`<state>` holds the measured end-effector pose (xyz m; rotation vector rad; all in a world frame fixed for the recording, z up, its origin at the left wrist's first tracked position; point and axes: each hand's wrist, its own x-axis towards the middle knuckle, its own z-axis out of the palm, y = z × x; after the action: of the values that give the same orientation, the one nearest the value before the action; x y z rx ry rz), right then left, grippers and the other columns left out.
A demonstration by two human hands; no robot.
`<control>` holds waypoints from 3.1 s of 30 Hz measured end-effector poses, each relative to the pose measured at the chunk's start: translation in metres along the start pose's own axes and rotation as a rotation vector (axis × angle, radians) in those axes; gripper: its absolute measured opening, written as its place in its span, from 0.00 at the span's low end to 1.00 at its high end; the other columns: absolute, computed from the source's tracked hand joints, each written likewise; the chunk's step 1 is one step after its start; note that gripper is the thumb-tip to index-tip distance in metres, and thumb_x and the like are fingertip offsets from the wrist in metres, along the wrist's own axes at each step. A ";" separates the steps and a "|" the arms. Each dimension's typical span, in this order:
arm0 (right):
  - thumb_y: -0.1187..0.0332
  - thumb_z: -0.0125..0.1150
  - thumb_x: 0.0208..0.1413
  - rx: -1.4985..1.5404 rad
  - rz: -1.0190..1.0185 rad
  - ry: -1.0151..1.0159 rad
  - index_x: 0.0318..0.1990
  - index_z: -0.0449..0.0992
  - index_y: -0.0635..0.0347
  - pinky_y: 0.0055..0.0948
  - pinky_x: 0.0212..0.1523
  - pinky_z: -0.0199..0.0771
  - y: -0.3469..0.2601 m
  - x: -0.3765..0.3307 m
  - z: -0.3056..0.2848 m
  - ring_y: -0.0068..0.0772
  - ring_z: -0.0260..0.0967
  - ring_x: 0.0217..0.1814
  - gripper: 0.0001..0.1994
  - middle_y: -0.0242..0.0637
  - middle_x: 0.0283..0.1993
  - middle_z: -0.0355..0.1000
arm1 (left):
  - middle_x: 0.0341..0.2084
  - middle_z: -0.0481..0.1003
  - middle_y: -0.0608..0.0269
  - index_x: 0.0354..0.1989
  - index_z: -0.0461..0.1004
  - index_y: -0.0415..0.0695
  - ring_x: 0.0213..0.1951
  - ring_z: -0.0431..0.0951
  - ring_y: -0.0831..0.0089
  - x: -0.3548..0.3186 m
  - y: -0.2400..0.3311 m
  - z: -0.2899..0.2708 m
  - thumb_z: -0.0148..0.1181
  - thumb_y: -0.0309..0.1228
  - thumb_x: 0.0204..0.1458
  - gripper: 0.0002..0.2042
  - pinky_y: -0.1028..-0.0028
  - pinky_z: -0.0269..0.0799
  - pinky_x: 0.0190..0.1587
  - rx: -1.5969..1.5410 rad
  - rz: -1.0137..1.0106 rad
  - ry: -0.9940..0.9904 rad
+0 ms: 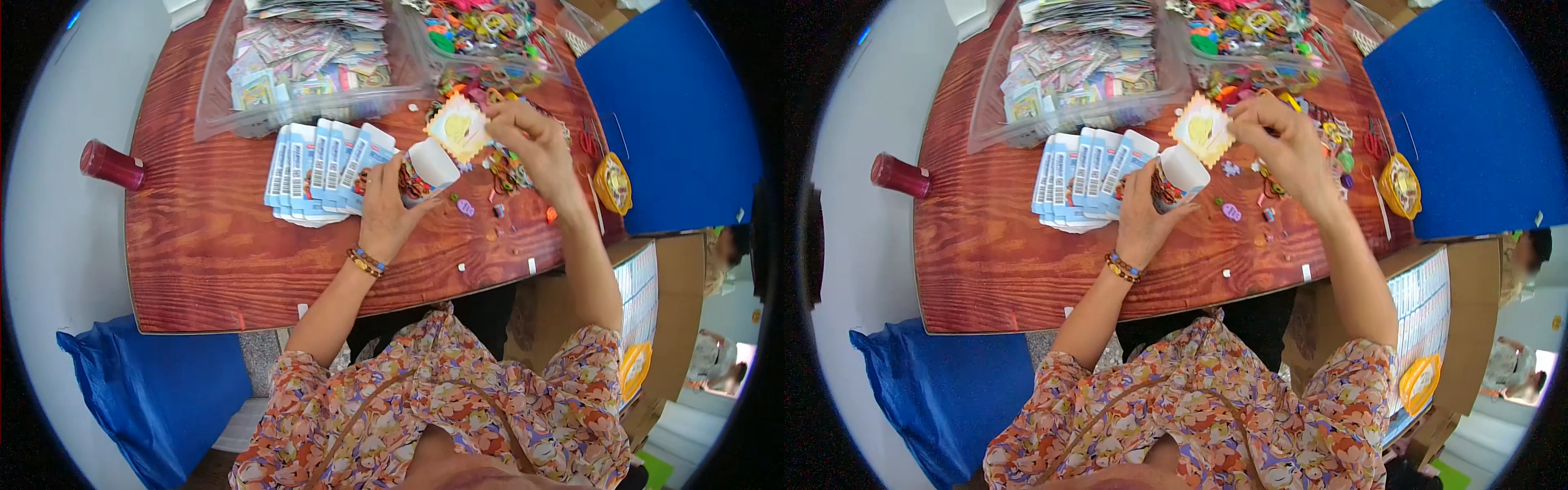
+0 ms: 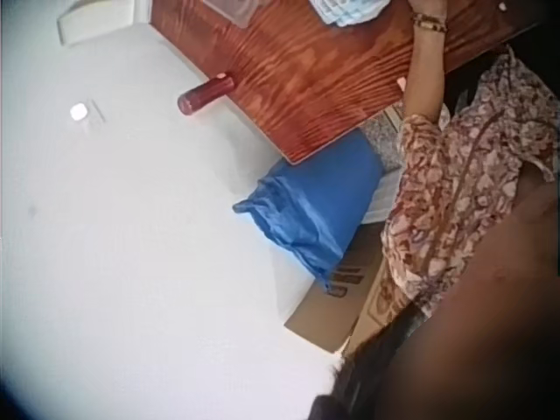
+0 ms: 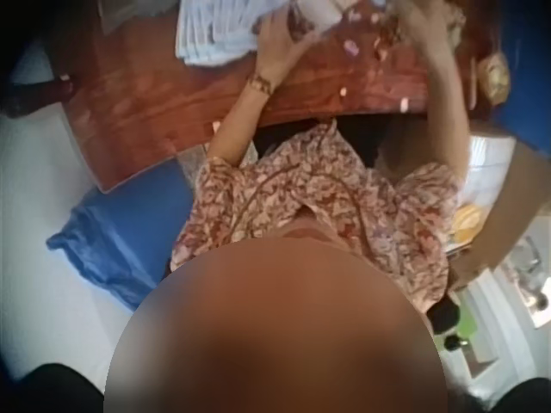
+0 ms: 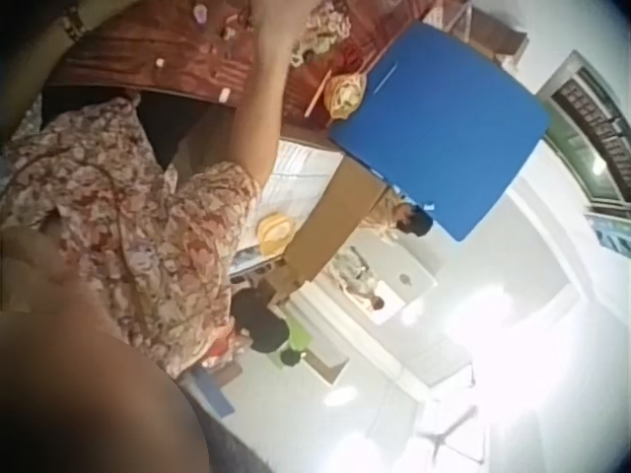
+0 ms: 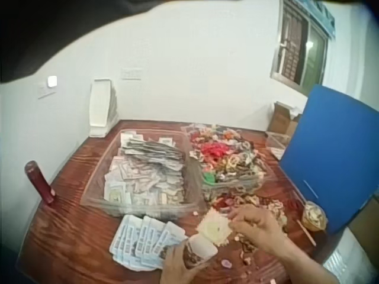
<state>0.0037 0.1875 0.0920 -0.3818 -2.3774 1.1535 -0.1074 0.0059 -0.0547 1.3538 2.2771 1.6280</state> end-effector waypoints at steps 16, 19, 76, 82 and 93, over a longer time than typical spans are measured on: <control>0.72 0.62 0.47 -0.502 -0.201 0.210 0.31 0.78 0.64 0.43 0.46 0.71 0.036 -0.110 -0.018 0.49 0.72 0.45 0.05 0.46 0.40 0.75 | 0.41 0.74 0.52 0.60 0.65 0.37 0.44 0.73 0.51 -0.004 0.071 0.042 0.77 0.38 0.38 0.40 0.59 0.69 0.48 0.148 0.308 -0.228; 0.70 0.58 0.44 -0.679 0.069 0.070 0.26 0.77 0.61 0.48 0.38 0.73 0.037 -0.115 -0.012 0.51 0.74 0.40 0.05 0.47 0.31 0.74 | 0.47 0.71 0.52 0.63 0.64 0.38 0.43 0.74 0.60 -0.009 0.057 0.050 0.77 0.31 0.42 0.38 0.66 0.72 0.47 0.140 0.247 -0.254; 0.65 0.64 0.51 -0.558 0.741 0.675 0.45 0.81 0.56 0.41 0.47 0.74 0.220 -0.138 -0.103 0.49 0.76 0.45 0.13 0.47 0.42 0.78 | 0.53 0.67 0.47 0.63 0.62 0.39 0.56 0.68 0.49 0.002 0.043 0.074 0.77 0.34 0.40 0.40 0.57 0.66 0.57 -0.030 0.040 -0.295; 0.57 0.65 0.53 -0.416 0.802 0.639 0.44 0.82 0.56 0.41 0.45 0.74 0.229 -0.137 -0.106 0.40 0.78 0.46 0.16 0.40 0.43 0.80 | 0.55 0.67 0.47 0.62 0.63 0.39 0.57 0.67 0.51 0.004 0.045 0.077 0.78 0.32 0.39 0.40 0.59 0.67 0.58 -0.108 0.130 -0.321; 0.60 0.64 0.55 -0.488 0.746 0.519 0.51 0.79 0.58 0.33 0.49 0.72 0.206 -0.139 -0.089 0.40 0.76 0.49 0.19 0.45 0.49 0.77 | 0.55 0.67 0.46 0.62 0.62 0.36 0.57 0.68 0.51 0.002 0.035 0.076 0.78 0.31 0.38 0.41 0.59 0.69 0.56 -0.087 0.151 -0.276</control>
<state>0.1771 0.3107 -0.0631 -1.6138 -2.0400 0.5821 -0.0505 0.0672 -0.0611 1.6465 1.9704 1.4513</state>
